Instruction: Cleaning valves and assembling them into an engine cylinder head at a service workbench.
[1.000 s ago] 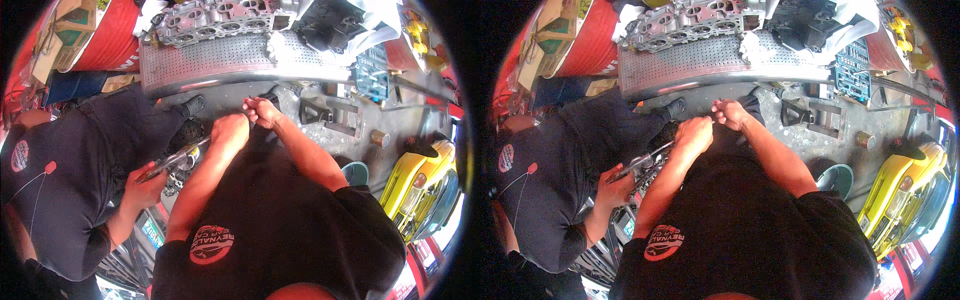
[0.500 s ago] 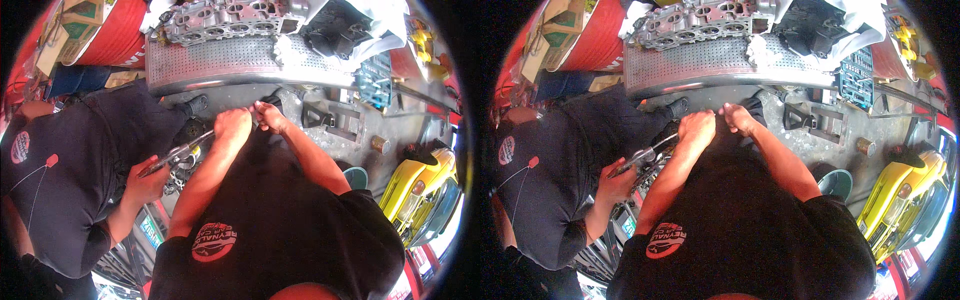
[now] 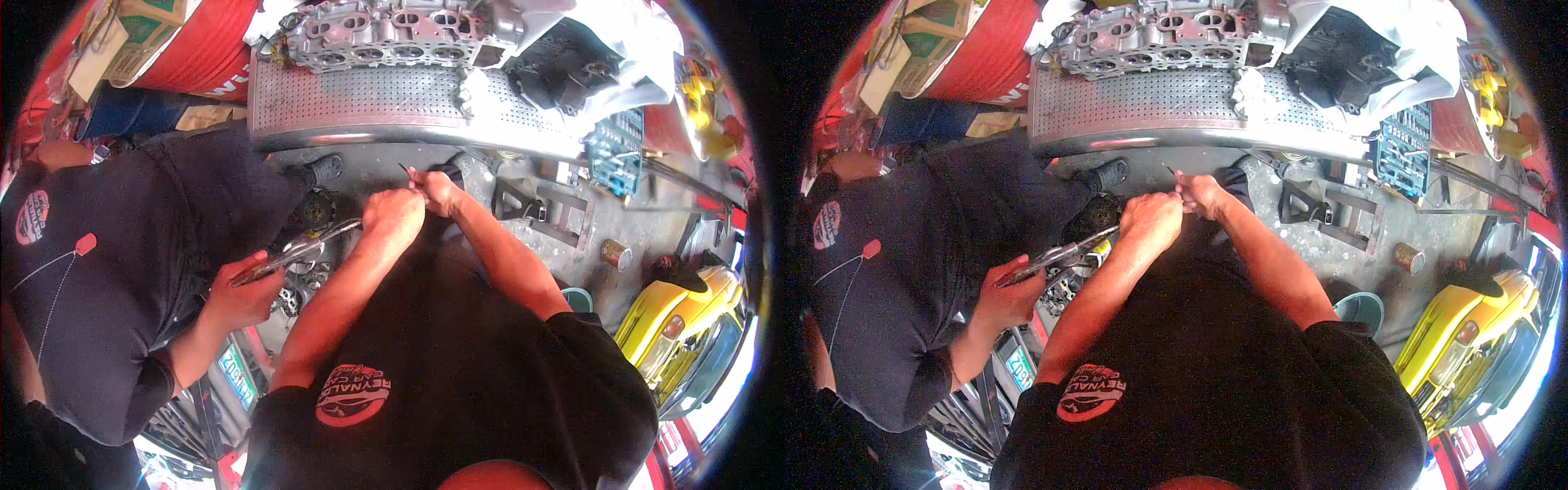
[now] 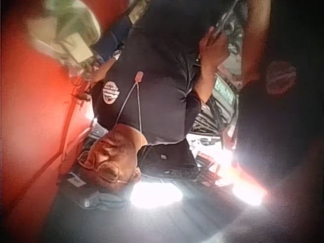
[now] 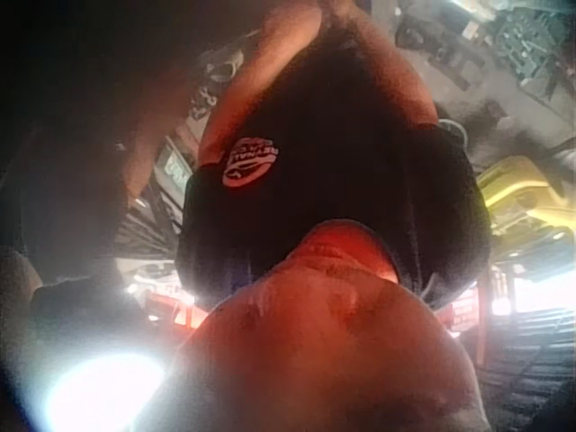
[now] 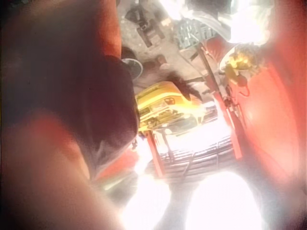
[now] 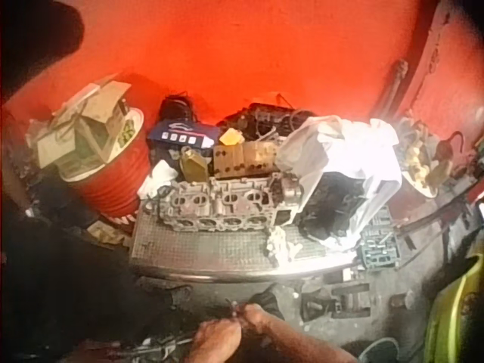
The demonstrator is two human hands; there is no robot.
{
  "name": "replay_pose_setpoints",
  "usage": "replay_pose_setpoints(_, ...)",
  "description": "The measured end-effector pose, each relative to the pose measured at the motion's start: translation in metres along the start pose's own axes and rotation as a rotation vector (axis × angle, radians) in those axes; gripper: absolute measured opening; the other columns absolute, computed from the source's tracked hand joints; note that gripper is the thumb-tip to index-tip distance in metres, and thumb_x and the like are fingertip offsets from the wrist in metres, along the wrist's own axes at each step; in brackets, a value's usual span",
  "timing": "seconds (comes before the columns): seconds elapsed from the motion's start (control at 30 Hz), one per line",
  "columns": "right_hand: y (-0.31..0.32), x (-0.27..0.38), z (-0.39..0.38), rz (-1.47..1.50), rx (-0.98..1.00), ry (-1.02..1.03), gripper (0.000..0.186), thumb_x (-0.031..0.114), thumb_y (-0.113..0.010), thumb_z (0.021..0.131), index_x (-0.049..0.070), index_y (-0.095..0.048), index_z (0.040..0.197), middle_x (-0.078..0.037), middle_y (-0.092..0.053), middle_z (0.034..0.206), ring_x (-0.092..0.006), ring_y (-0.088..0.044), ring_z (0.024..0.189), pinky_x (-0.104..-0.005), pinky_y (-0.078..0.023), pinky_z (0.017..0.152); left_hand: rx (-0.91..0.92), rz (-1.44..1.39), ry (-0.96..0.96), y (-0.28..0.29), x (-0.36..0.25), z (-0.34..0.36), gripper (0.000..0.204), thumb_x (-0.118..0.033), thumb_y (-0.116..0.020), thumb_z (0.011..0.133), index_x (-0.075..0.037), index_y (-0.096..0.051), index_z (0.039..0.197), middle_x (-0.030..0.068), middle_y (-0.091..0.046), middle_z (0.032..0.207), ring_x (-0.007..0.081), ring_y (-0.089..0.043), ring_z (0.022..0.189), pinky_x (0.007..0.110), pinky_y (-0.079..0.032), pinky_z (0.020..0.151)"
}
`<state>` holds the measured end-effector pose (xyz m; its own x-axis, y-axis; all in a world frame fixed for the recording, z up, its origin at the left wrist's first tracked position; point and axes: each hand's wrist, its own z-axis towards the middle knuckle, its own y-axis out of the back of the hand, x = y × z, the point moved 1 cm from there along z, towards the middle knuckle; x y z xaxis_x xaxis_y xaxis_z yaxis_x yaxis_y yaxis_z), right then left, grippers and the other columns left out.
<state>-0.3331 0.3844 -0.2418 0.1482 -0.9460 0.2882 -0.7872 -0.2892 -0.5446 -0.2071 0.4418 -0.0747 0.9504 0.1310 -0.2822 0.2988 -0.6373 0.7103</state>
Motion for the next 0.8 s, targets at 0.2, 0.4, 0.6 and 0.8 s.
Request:
replay_pose_setpoints(0.2,0.006,-0.002,-0.008,0.07,-0.129,0.228,0.02,0.009,-0.048,0.102,0.0,-0.057,0.118,-0.004,-0.06,0.089,-0.0134,-0.052,0.071,-0.0291,-0.046,0.064,-0.056,-0.07,0.015,-0.007,-0.005,-0.006,0.024,-0.014,-0.053,0.088,-0.003,-0.073,0.095,0.0196,-0.074,0.096,0.0345,-0.072,0.095,0.048,-0.056,0.083)
replay_pose_setpoints(0.4,0.003,-0.006,-0.011,-0.113,-0.238,0.047,0.035,0.04,-0.055,0.103,0.008,-0.058,0.09,-0.002,-0.047,0.067,-0.0157,-0.04,0.047,-0.033,-0.035,0.04,0.011,-0.063,0.089,0.001,-0.007,-0.004,0.026,-0.016,-0.051,0.091,-0.003,-0.072,0.1,0.0193,-0.073,0.101,0.0343,-0.072,0.097,0.048,-0.057,0.084)
replay_pose_setpoints(0.6,0.016,0.006,-0.029,-0.343,-0.076,0.096,0.046,0.046,-0.049,0.105,0.007,-0.056,0.081,-0.003,-0.048,0.064,-0.0174,-0.046,0.051,-0.0373,-0.047,0.056,-0.14,-0.017,0.12,0.004,-0.01,-0.005,0.026,-0.016,-0.048,0.093,-0.004,-0.071,0.096,0.0192,-0.073,0.094,0.0358,-0.072,0.093,0.049,-0.056,0.08)
replay_pose_setpoints(0.8,0.032,0.017,-0.052,-0.742,-0.037,0.334,0.045,0.031,-0.046,0.108,0.003,-0.047,0.143,-0.005,-0.06,0.077,-0.0109,-0.049,0.051,-0.0286,-0.043,0.048,-0.317,0.039,0.221,0.004,-0.016,0.004,0.02,-0.014,-0.052,0.089,-0.006,-0.07,0.09,0.0193,-0.072,0.09,0.0358,-0.072,0.089,0.049,-0.056,0.08)
